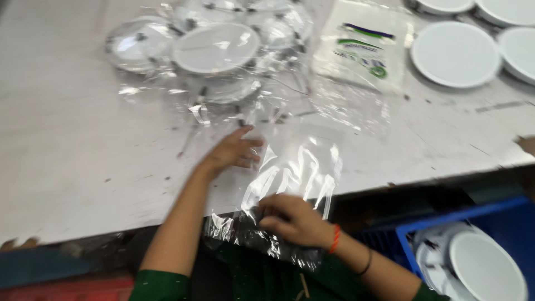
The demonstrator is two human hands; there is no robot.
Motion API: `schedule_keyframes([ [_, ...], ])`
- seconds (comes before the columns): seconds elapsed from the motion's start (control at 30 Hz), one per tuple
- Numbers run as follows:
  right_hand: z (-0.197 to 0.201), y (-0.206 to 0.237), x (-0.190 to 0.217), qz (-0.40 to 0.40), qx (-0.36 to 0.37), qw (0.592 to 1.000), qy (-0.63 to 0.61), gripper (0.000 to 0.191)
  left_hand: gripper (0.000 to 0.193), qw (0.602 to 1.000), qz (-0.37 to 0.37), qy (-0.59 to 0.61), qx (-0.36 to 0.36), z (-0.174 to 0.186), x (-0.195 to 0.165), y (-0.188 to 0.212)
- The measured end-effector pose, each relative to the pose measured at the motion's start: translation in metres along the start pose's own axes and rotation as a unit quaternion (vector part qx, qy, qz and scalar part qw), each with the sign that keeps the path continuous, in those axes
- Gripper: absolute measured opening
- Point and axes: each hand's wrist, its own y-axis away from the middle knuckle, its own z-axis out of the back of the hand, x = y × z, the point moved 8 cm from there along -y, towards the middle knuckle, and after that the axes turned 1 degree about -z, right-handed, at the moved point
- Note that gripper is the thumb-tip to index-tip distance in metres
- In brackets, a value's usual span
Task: The person repeatedly picks up round LED light fixtures and places them into clear plastic bags on a white work table. The person then places the packaged lights into a blue bin. Other workers are visible in the background performing similar tasks.
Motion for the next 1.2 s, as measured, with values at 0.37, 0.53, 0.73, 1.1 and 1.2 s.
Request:
schedule_keyframes([
  [0.37,0.158,-0.075,-0.15,-0.216,-0.168,0.951,0.146,0.055,0.047,0.88,-0.206,-0.424,-0.057,-0.02,-0.058,-0.004],
  [0.53,0.161,-0.062,-0.166,-0.233,-0.209,0.948,-0.054,0.031,0.018,0.682,-0.321,-0.605,-0.258,-0.003,-0.142,-0.027],
  [0.73,0.167,-0.053,-0.175,-0.187,-0.256,0.922,-0.224,0.027,0.023,0.764,-0.29,-0.487,-0.307,-0.072,-0.136,-0.022],
  [1.1,0.158,-0.07,-0.173,-0.195,-0.119,0.969,-0.092,0.026,0.025,0.867,-0.271,-0.2,-0.368,-0.074,-0.045,0.002],
  [1.2,0.149,-0.074,-0.155,-0.143,-0.206,0.964,0.092,0.039,0.019,0.859,-0.289,-0.21,-0.366,-0.077,-0.046,0.0],
])
